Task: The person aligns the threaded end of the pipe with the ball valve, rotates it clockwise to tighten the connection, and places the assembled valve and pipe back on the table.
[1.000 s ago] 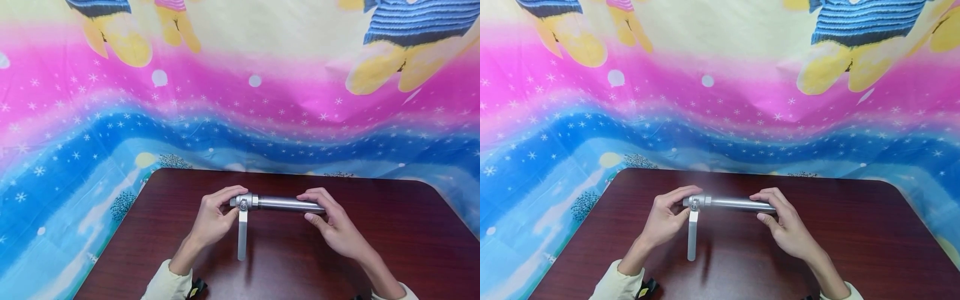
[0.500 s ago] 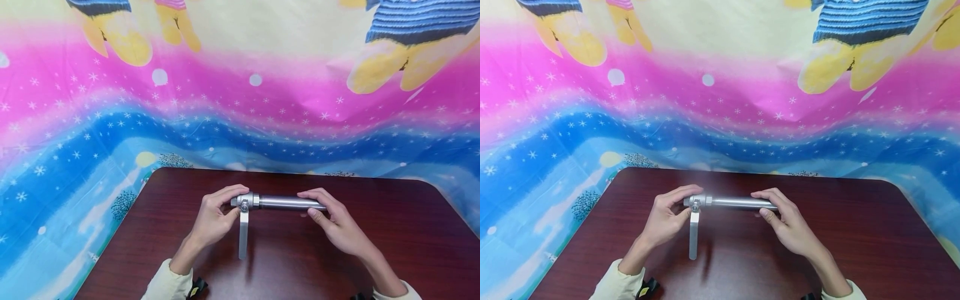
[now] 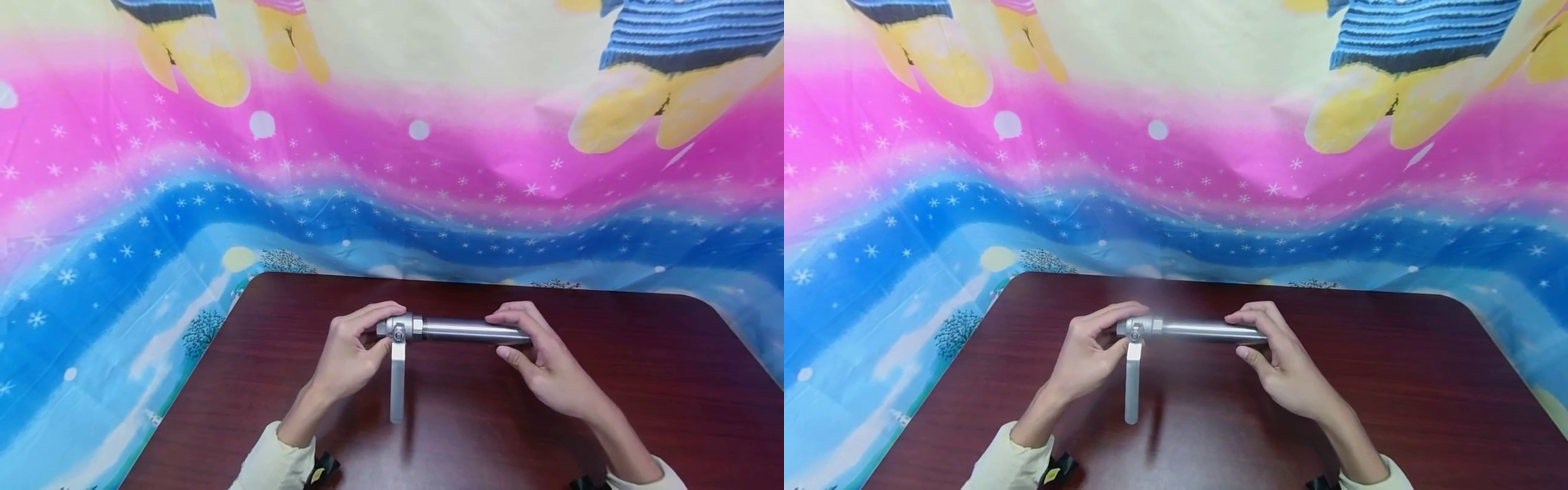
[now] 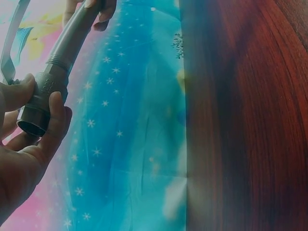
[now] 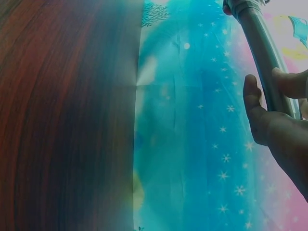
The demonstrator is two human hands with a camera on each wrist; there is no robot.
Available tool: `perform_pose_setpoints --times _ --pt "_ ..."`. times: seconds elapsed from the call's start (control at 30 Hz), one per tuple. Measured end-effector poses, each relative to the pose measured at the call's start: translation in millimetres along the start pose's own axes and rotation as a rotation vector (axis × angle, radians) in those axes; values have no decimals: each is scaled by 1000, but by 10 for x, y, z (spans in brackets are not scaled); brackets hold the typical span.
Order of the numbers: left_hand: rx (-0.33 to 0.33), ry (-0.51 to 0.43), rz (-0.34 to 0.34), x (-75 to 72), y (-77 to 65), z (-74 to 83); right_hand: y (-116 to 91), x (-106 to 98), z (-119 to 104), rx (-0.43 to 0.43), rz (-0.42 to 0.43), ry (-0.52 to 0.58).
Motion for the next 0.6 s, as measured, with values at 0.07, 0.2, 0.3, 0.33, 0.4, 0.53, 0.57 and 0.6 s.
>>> perform_pose_setpoints --times 0.07,0.2,0.3,0.33,0.4,0.53,0.57,0.6 --pt "-4 1 2 -7 3 3 5 1 -1 -6 14 -14" --pt "-8 0 5 -17 11 9 18 -2 -12 -17 41 -23" --pt "-8 1 8 -26 9 6 23 -1 -24 -22 42 -8" --pt "-8 -1 8 -28 7 5 24 0 -28 -22 39 4" --pt "1 -3 8 -29 3 -1 23 2 -30 -19 28 29" --pt "26 -17 6 -23 4 -7 17 0 -22 -6 8 78" --pt "33 -22 5 -21 6 -8 13 -1 -20 -3 5 85" --pt "37 -26 4 -20 7 -10 10 -2 -17 -1 3 91"
Point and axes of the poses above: each hand's wrist, its own y-axis towards the middle knuckle, its own x-axis out of the palm, z = x × y, the point moved 6 cm from there along y, towards the middle knuckle, and after that the axes turned 5 degrees about z, right-handed, at the moved point
